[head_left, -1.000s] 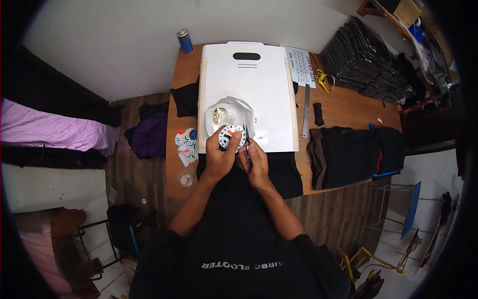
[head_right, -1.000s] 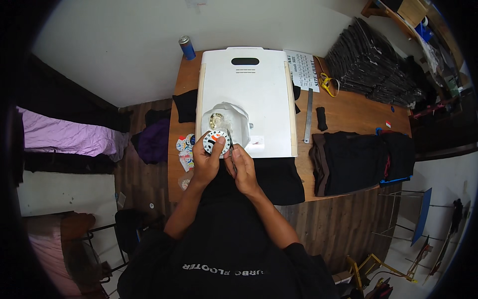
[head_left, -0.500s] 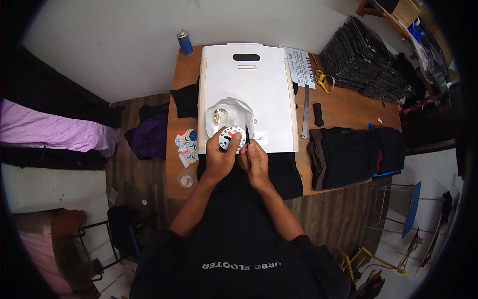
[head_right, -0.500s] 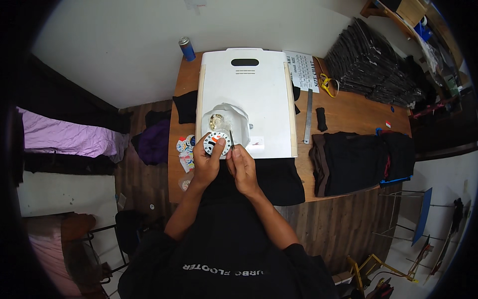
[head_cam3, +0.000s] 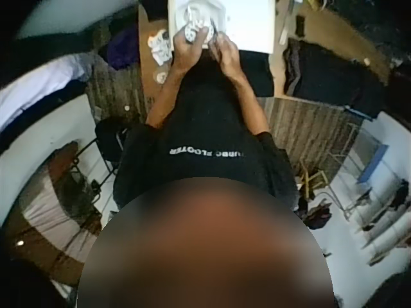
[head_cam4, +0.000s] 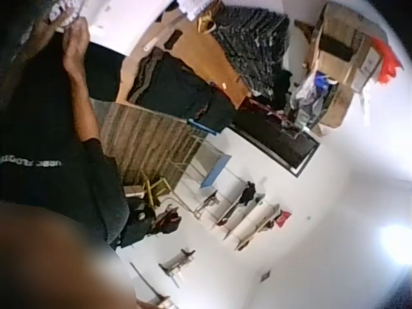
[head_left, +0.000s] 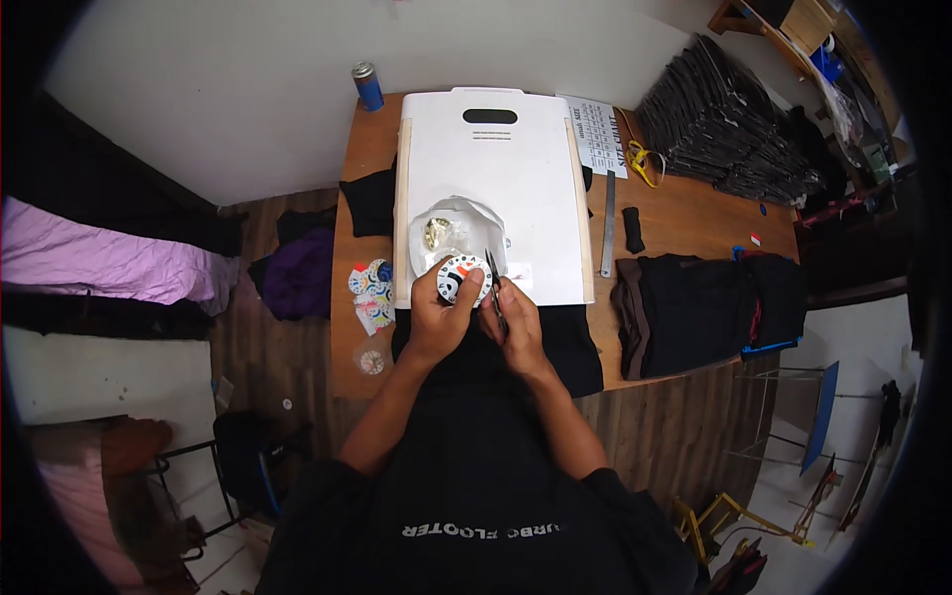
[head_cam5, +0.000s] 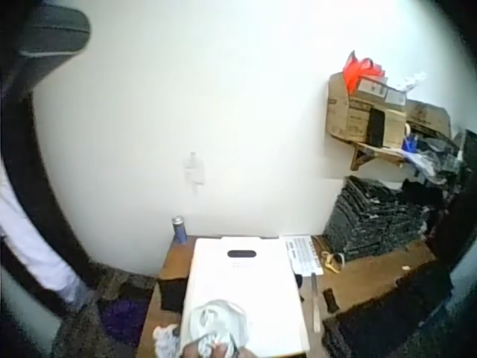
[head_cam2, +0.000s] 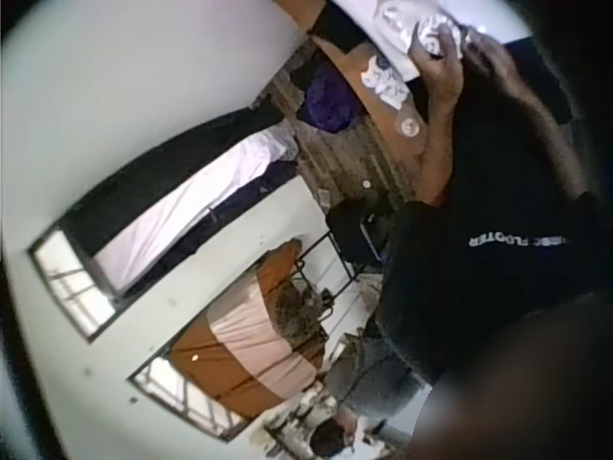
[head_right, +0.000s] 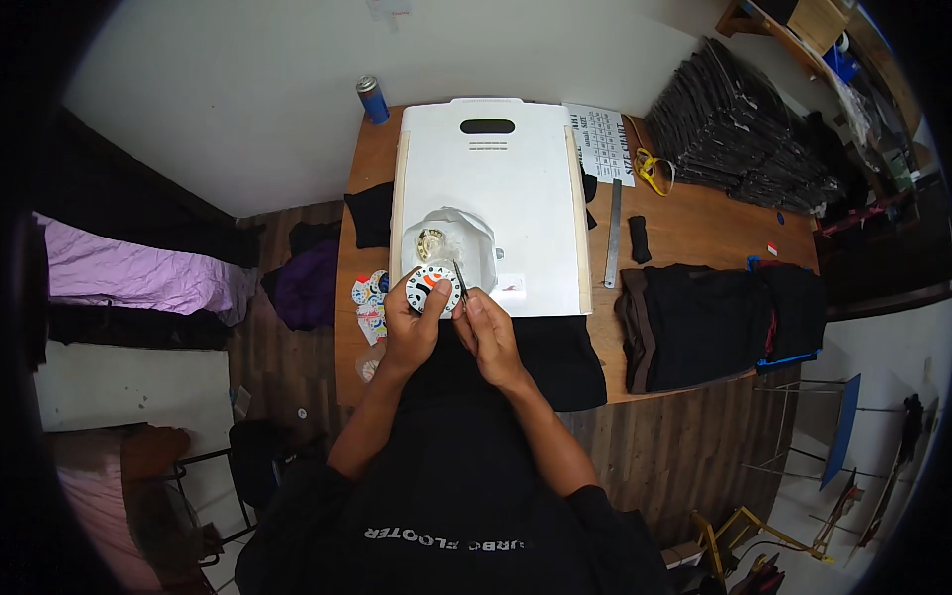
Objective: Positioning and weeding vinyl logos for clothing printing.
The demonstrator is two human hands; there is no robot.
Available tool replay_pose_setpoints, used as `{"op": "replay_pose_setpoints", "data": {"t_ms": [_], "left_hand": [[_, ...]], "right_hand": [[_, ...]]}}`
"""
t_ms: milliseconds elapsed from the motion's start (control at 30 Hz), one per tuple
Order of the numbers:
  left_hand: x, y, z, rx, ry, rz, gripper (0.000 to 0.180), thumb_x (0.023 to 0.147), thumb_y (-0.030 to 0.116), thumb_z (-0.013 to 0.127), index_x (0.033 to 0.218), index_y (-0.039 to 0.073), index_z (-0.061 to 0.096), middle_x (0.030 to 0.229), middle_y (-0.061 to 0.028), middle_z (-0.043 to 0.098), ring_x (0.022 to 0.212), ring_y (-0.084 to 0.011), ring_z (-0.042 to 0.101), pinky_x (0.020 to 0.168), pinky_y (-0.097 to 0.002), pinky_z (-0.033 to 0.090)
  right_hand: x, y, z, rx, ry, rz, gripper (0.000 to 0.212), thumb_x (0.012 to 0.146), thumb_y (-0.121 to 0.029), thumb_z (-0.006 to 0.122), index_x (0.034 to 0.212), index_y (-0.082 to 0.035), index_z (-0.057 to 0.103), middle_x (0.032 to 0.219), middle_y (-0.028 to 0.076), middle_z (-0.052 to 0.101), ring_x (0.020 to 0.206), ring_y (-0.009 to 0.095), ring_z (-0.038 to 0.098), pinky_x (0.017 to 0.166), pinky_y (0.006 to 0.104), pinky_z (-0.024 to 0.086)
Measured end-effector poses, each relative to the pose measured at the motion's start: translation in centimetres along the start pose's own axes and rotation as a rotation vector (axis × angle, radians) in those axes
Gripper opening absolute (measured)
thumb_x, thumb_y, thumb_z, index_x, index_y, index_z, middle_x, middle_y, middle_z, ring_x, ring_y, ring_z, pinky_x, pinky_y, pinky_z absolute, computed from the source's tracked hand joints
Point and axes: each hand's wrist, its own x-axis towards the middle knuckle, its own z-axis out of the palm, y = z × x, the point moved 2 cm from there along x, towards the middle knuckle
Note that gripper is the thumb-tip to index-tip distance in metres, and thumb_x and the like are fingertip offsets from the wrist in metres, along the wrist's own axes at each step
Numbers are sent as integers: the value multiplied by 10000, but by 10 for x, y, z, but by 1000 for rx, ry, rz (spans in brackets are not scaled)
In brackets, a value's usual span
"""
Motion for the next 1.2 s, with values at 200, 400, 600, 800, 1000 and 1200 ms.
{"op": "replay_pose_setpoints", "data": {"t_ms": [200,400,600,800,1000,1200], "left_hand": [[-3,1,-2,-19,-3,-20,147,952,129,649,882,1,641,724,-14,648,642,-54,579,574,-220,455],[-6,-4,-5,-2,-1,-11,156,954,136,648,884,-3,641,733,-15,646,646,-52,570,577,-221,449],[-7,-2,-3,-4,8,-17,160,956,138,646,884,-4,642,733,-15,644,645,-53,566,577,-223,447],[-7,-1,-1,-8,-2,-11,155,958,136,644,892,-5,644,735,-16,646,645,-56,569,578,-223,449],[-7,0,0,10,8,2,163,955,143,649,893,-8,643,735,-16,643,648,-55,566,577,-224,447],[-8,-5,-1,25,11,-15,167,949,143,654,879,-8,640,730,-16,636,647,-52,552,570,-228,441]], "right_hand": [[-3,3,2,-3,-9,12,380,1077,-364,345,935,-57,518,592,-61,349,482,33,264,466,208,214],[-5,1,5,6,-5,7,373,1078,-358,347,936,-57,517,594,-55,346,484,37,263,468,211,217],[-7,4,4,0,-2,5,376,1079,-360,344,931,-59,514,597,-60,342,488,33,260,466,210,209],[-8,6,3,4,4,3,376,1080,-360,344,925,-61,510,597,-62,342,487,30,257,465,209,207],[-6,4,2,0,-1,-19,375,1080,-361,349,922,-60,509,591,-63,348,485,29,261,465,212,214],[-7,4,-1,-3,14,-6,374,1081,-361,343,923,-65,508,588,-60,346,482,31,259,466,213,212]]}}
